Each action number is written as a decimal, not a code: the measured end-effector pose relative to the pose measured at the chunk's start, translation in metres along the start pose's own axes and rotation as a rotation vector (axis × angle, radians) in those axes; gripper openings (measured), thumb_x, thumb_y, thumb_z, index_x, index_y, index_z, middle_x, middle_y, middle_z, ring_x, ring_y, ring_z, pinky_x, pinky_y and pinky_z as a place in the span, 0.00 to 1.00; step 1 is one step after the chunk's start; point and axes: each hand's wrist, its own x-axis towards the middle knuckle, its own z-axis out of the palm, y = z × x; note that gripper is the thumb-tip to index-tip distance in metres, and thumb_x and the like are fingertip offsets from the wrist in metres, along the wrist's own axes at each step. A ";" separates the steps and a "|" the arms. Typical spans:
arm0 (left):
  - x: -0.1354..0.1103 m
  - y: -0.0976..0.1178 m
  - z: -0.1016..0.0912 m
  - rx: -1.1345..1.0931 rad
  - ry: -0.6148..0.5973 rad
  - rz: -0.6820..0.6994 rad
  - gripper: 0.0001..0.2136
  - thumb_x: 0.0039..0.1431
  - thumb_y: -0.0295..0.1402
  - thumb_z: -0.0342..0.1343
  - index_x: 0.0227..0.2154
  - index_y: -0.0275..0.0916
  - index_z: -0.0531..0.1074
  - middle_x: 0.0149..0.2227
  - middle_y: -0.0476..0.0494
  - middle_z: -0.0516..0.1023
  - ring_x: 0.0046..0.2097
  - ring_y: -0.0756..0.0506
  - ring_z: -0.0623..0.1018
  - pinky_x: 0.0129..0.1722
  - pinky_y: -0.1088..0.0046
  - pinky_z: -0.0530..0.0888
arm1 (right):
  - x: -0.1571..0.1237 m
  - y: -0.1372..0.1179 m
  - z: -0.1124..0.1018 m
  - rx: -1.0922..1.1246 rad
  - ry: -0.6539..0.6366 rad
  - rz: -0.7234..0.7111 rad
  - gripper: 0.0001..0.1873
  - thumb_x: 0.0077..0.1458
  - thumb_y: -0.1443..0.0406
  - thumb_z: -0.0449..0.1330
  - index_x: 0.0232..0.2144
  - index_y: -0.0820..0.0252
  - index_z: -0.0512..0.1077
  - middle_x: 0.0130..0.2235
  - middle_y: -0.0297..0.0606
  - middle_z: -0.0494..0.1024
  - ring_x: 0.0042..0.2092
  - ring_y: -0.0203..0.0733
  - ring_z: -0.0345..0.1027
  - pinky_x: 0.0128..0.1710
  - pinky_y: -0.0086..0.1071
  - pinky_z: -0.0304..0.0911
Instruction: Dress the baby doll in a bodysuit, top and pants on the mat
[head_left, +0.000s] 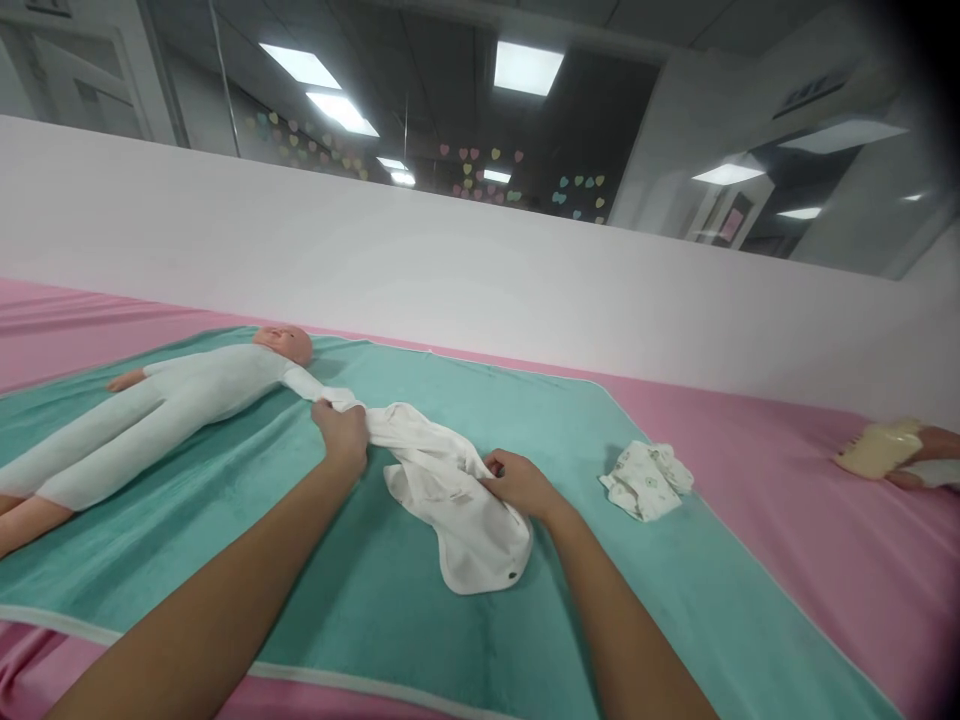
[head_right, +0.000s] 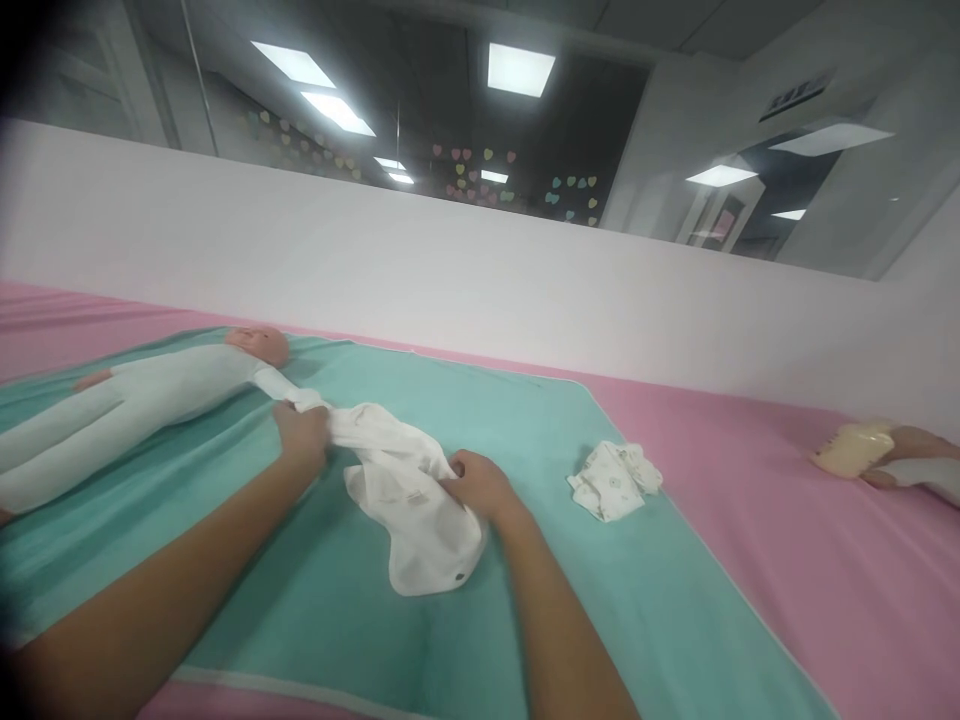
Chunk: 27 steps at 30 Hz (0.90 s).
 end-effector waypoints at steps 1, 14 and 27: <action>0.001 0.000 -0.001 0.075 0.055 0.089 0.27 0.44 0.20 0.50 0.51 0.35 0.54 0.57 0.34 0.52 0.60 0.37 0.55 0.59 0.55 0.52 | 0.000 -0.003 0.001 0.005 -0.015 -0.035 0.11 0.46 0.57 0.59 0.30 0.56 0.69 0.32 0.31 0.72 0.32 0.37 0.63 0.31 0.29 0.57; -0.069 0.002 0.037 0.902 -0.830 0.979 0.15 0.52 0.26 0.47 0.44 0.41 0.68 0.38 0.45 0.75 0.43 0.44 0.72 0.49 0.62 0.63 | -0.019 -0.047 -0.027 0.098 0.805 -0.458 0.12 0.51 0.72 0.51 0.32 0.55 0.73 0.36 0.34 0.71 0.39 0.36 0.66 0.39 0.31 0.59; -0.031 0.027 0.016 1.039 -0.294 0.963 0.12 0.51 0.43 0.56 0.31 0.39 0.68 0.28 0.43 0.70 0.34 0.41 0.69 0.37 0.64 0.59 | -0.023 0.004 -0.075 0.160 1.433 0.045 0.15 0.48 0.66 0.51 0.40 0.55 0.65 0.39 0.37 0.64 0.33 0.38 0.59 0.33 0.33 0.58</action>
